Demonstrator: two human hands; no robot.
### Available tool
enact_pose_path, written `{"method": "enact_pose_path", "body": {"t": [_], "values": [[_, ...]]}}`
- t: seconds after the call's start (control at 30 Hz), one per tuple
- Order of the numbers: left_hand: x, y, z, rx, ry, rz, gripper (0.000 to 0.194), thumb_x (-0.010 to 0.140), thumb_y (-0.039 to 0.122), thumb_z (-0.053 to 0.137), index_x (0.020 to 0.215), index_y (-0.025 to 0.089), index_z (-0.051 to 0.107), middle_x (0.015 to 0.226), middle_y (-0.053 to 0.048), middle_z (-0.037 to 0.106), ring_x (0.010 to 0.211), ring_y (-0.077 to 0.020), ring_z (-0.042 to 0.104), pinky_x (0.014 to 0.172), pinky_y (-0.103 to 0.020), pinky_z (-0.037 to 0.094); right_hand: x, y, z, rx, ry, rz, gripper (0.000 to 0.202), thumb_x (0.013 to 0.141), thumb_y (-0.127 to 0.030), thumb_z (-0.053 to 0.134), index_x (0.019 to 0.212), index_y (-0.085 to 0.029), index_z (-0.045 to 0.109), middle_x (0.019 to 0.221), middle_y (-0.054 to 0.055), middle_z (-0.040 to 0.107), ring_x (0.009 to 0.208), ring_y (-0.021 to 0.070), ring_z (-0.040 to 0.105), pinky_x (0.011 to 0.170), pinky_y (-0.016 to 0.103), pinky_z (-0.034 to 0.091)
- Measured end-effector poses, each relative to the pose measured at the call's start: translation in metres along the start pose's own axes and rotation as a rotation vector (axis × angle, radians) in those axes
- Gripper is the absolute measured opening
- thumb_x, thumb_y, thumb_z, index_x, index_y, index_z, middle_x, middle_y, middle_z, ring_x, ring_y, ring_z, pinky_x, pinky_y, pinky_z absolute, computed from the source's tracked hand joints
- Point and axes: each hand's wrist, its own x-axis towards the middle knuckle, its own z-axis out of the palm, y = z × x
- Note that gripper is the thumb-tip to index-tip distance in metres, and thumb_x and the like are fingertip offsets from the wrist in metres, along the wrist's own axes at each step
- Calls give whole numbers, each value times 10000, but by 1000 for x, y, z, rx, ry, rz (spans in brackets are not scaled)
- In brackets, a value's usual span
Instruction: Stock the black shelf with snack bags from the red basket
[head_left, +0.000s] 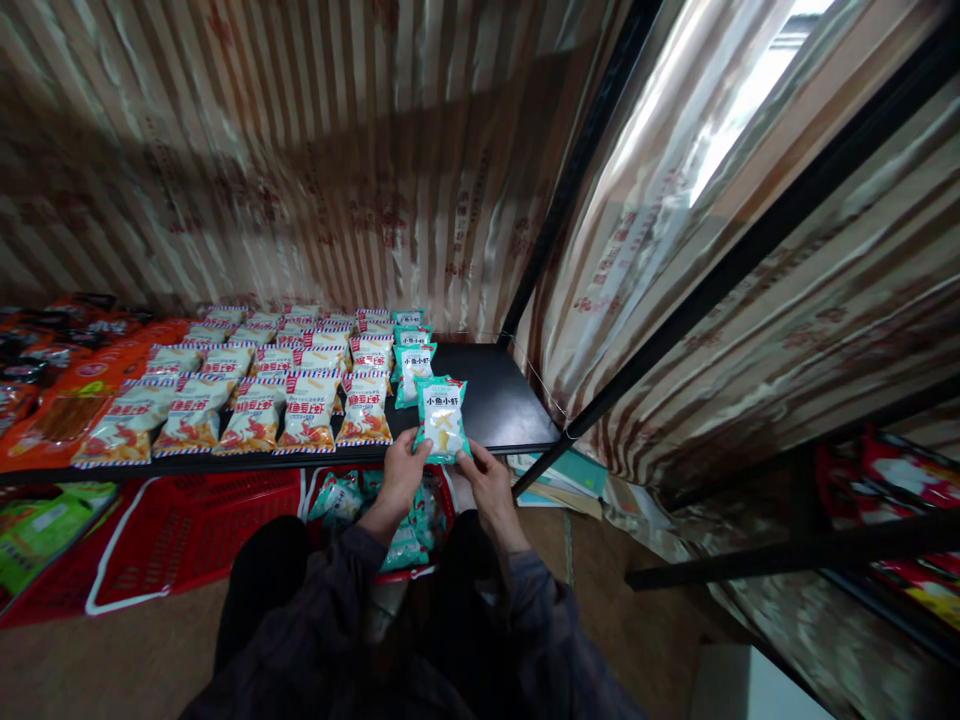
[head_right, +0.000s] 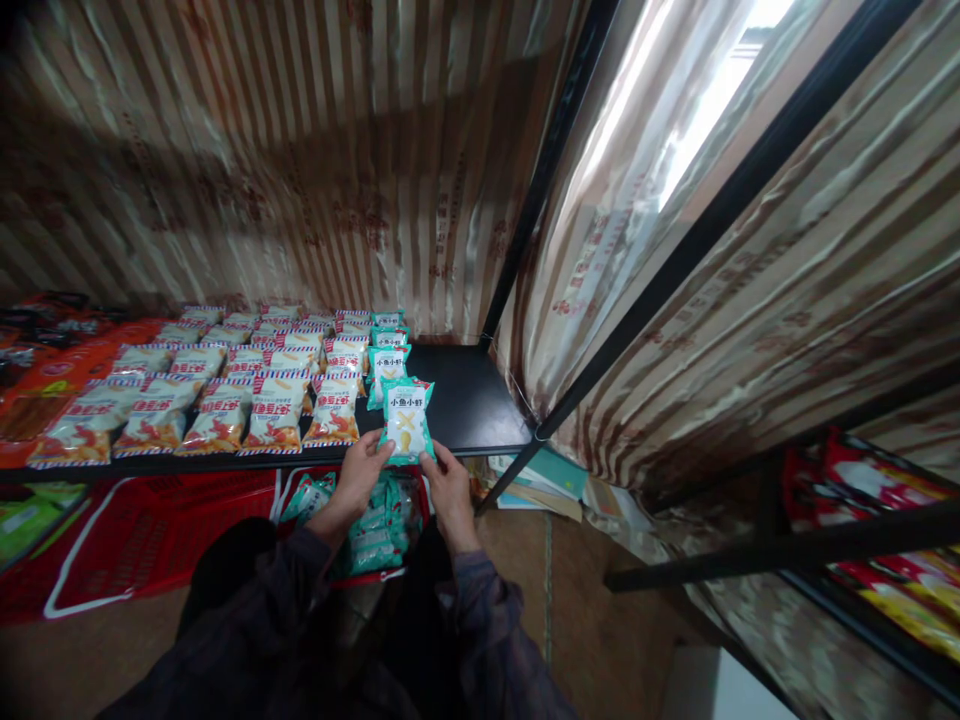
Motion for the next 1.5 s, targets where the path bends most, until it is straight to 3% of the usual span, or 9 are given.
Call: {"method": "enact_pose_path", "body": {"t": [0.23, 0.4, 0.53, 0.67, 0.83, 1.07, 1.2, 1.5], "values": [[19, 5, -4, 204, 44, 141, 288, 675, 184, 686, 961, 169, 655, 1005, -96, 696, 951, -218, 637, 907, -350, 446, 20, 11, 9, -8, 25, 13, 436, 626, -371, 746, 1021, -192, 695, 907, 18, 733, 797, 186, 656, 786, 333, 519], [25, 18, -1, 405, 107, 221, 375, 715, 193, 647, 1087, 159, 619, 1120, -123, 658, 1059, -241, 597, 960, -355, 407, 39, 15, 16, -63, 36, -24, 436, 615, -387, 733, 998, -180, 703, 874, 22, 732, 769, 188, 647, 723, 319, 530], [27, 28, 2, 714, 121, 254, 421, 807, 178, 522, 1221, 106, 532, 1216, -160, 605, 1124, -247, 564, 987, -372, 392, 52, 18, 23, -184, 19, -104, 411, 657, -398, 689, 989, -158, 707, 896, 47, 732, 765, 197, 646, 721, 328, 529], [32, 29, 2, 869, 137, 280, 436, 836, 183, 478, 1264, 99, 488, 1257, -154, 580, 1159, -235, 544, 1004, -362, 391, 58, 20, 27, -375, 32, -193, 388, 725, -416, 623, 1012, -166, 702, 936, 61, 730, 821, 212, 650, 767, 341, 521], [37, 25, 2, 957, 145, 286, 502, 828, 174, 488, 1313, 60, 425, 1320, -176, 525, 1217, -242, 500, 1035, -360, 370, 57, 17, 29, -648, 71, -257, 354, 780, -406, 563, 1024, -190, 701, 1013, 73, 715, 910, 230, 651, 844, 349, 493], [42, 17, 2, 1002, 157, 300, 514, 819, 154, 476, 1320, 58, 409, 1329, -186, 513, 1222, -251, 496, 1034, -372, 372, 56, 8, 32, -919, 62, -249, 337, 825, -387, 522, 1047, -207, 699, 1016, 78, 712, 912, 236, 649, 811, 321, 481], [45, 9, -1, 1005, 171, 348, 511, 819, 159, 472, 1322, 93, 408, 1304, -183, 536, 1209, -251, 507, 1020, -393, 384, 58, 6, 34, -1004, 48, -284, 311, 824, -361, 524, 1018, -202, 708, 1007, 79, 708, 907, 237, 640, 809, 325, 473], [45, 1, -1, 1025, 160, 360, 541, 812, 160, 454, 1336, 53, 370, 1302, -219, 520, 1216, -273, 496, 1019, -408, 385, 55, 1, 37, -1100, 35, -311, 289, 837, -330, 516, 998, -181, 704, 1017, 85, 692, 930, 232, 613, 833, 321, 448]]}}
